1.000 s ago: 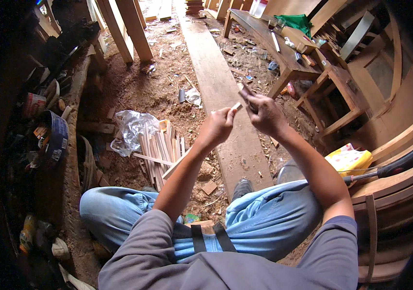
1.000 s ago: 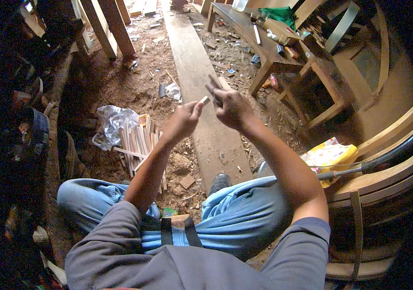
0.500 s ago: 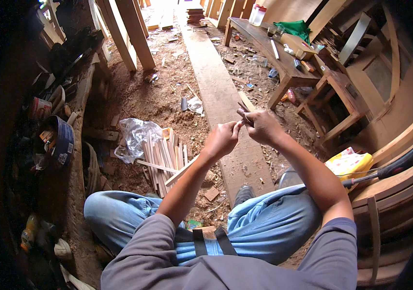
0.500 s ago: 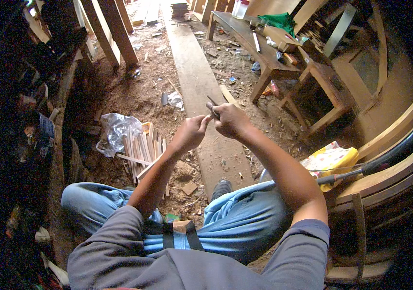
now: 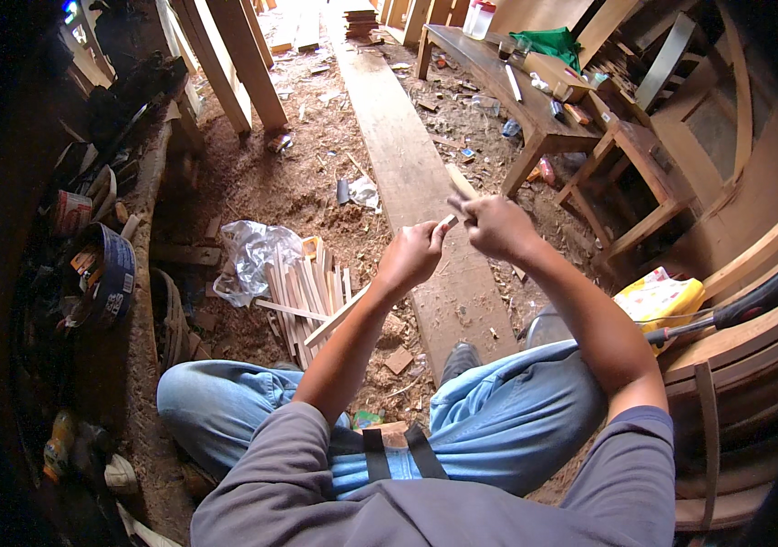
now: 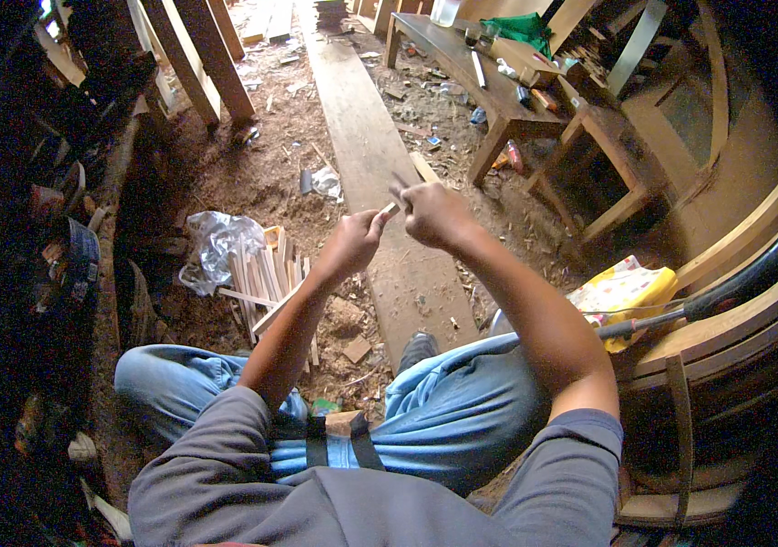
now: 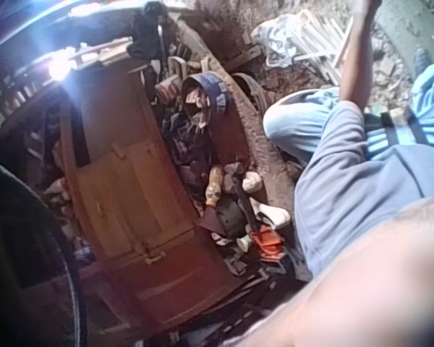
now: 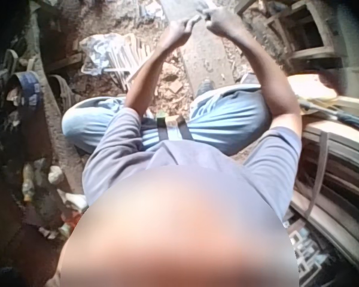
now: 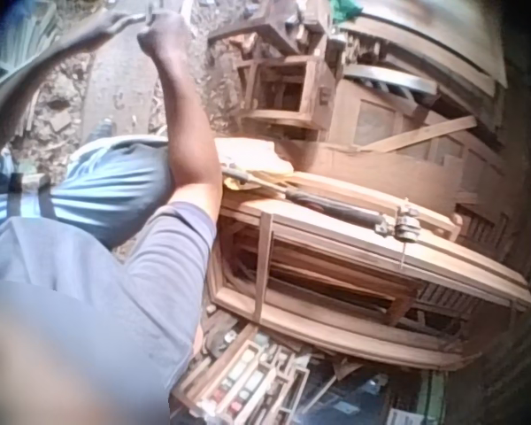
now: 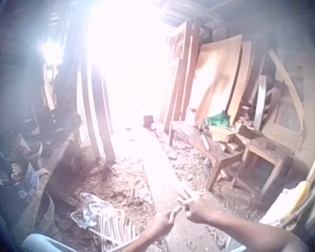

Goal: The person sits on the floor and uses a small knife to shave and shape thin wooden sticks. They hold the sticks in one hand and carefully pare the edges with the knife in the other, rotating the sticks to work on different sides.

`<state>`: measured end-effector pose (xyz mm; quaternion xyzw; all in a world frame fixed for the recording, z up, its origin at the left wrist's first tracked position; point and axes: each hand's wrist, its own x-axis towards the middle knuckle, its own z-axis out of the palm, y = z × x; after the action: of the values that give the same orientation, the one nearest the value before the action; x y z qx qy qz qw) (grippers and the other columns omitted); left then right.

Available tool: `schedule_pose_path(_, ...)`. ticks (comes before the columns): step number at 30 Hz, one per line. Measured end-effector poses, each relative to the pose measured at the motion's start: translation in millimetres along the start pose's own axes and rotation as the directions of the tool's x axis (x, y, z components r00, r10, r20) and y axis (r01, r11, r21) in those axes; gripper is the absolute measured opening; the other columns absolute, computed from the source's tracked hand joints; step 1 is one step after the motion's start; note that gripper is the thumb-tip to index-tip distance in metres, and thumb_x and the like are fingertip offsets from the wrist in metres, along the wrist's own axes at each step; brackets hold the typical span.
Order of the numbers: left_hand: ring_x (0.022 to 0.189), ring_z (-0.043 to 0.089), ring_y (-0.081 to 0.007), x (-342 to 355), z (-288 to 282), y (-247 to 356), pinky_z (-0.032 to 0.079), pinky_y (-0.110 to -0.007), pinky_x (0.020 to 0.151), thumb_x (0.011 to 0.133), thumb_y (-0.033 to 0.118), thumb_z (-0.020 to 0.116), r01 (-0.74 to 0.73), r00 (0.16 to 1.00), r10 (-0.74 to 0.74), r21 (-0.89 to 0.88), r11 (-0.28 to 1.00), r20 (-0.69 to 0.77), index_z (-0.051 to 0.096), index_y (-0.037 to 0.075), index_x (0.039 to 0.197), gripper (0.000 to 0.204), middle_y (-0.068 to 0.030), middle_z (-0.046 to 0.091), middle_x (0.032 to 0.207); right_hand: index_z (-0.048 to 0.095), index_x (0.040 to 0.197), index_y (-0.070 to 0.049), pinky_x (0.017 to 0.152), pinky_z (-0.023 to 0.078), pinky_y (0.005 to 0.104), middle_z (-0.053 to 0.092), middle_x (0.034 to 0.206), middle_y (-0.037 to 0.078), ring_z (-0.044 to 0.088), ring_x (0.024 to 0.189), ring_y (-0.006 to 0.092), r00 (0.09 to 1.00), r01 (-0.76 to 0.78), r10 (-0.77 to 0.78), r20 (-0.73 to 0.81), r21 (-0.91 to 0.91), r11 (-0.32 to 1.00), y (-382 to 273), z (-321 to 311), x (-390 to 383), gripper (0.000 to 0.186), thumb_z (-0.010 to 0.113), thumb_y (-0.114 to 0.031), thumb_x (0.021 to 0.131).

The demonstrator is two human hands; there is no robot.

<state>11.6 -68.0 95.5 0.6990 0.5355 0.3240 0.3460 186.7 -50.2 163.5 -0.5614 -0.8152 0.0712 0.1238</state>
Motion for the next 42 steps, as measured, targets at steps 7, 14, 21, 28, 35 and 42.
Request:
schedule_pose_path(7,0.076,0.067,-0.0404,2.1,-0.9,-3.5,0.051,-0.046,0.072,0.103,0.036,0.046,-0.004,1.000,0.004,-0.001,1.000,0.004,0.067,-0.001,0.107,0.043,-0.0252,0.065,0.077,0.074,0.104,-0.008,0.071,0.054,0.0469,0.067,0.087,0.025,0.069,0.076,0.0377,0.996,-0.084,0.086,0.021,-0.061,0.995,-0.3,-5.7,-1.6,0.025,0.059,-0.013,0.084)
schedule_pose_path(14,0.074,0.066,-0.0400,1.2,0.0,-4.9,0.050,-0.046,0.070,0.103,0.034,0.047,-0.006,1.000,0.006,-0.018,1.000,-0.009,0.068,0.000,0.107,0.040,-0.0248,0.065,0.079,0.072,0.097,-0.003,0.078,0.054,0.0469,0.069,0.093,0.025,0.069,0.085,0.0401,0.992,-0.004,-0.004,0.124,0.065,0.998,1.9,2.7,-0.4,0.023,0.059,-0.015,0.082)
schedule_pose_path(21,0.073,0.065,-0.0394,1.7,-5.3,-4.8,0.050,-0.046,0.069,0.102,0.034,0.048,-0.034,0.999,0.035,-0.054,0.998,0.009,0.067,-0.001,0.108,0.040,-0.0250,0.065,0.079,0.071,0.097,-0.005,0.076,0.054,0.0472,0.069,0.091,0.023,0.068,0.085,0.0403,0.998,0.018,-0.025,0.066,0.103,0.995,3.2,8.6,1.9,0.024,0.057,-0.012,0.079)
schedule_pose_path(28,0.075,0.067,-0.0389,0.2,0.0,-6.4,0.050,-0.046,0.070,0.102,0.033,0.048,-0.056,0.998,0.055,-0.035,0.998,-0.027,0.068,0.000,0.110,0.040,-0.0249,0.067,0.081,0.071,0.091,-0.006,0.078,0.054,0.0492,0.070,0.090,0.022,0.068,0.085,0.0408,0.997,-0.015,0.013,0.074,0.027,1.000,-4.0,8.2,-0.2,0.019,0.058,-0.012,0.080)
schedule_pose_path(35,0.072,0.067,-0.0368,1.2,2.9,-7.3,0.050,-0.045,0.068,0.103,0.034,0.048,-0.018,1.000,0.018,-0.018,1.000,-0.002,0.068,0.000,0.111,0.040,-0.0253,0.066,0.079,0.072,0.092,-0.005,0.080,0.054,0.0491,0.069,0.094,0.021,0.068,0.089,0.0392,0.993,-0.045,0.050,0.109,-0.052,0.998,-20.3,-6.3,-8.8,0.018,0.059,-0.016,0.084)
schedule_pose_path(42,0.070,0.067,-0.0341,0.6,3.7,-7.1,0.050,-0.044,0.067,0.103,0.036,0.048,-0.038,0.999,0.038,-0.005,0.999,0.000,0.069,0.001,0.111,0.041,-0.0236,0.066,0.077,0.072,0.093,-0.005,0.082,0.054,0.0483,0.070,0.097,0.020,0.068,0.091,0.0381,0.991,-0.062,0.062,0.122,-0.009,0.998,-20.5,-6.9,-7.4,0.020,0.059,-0.014,0.081)
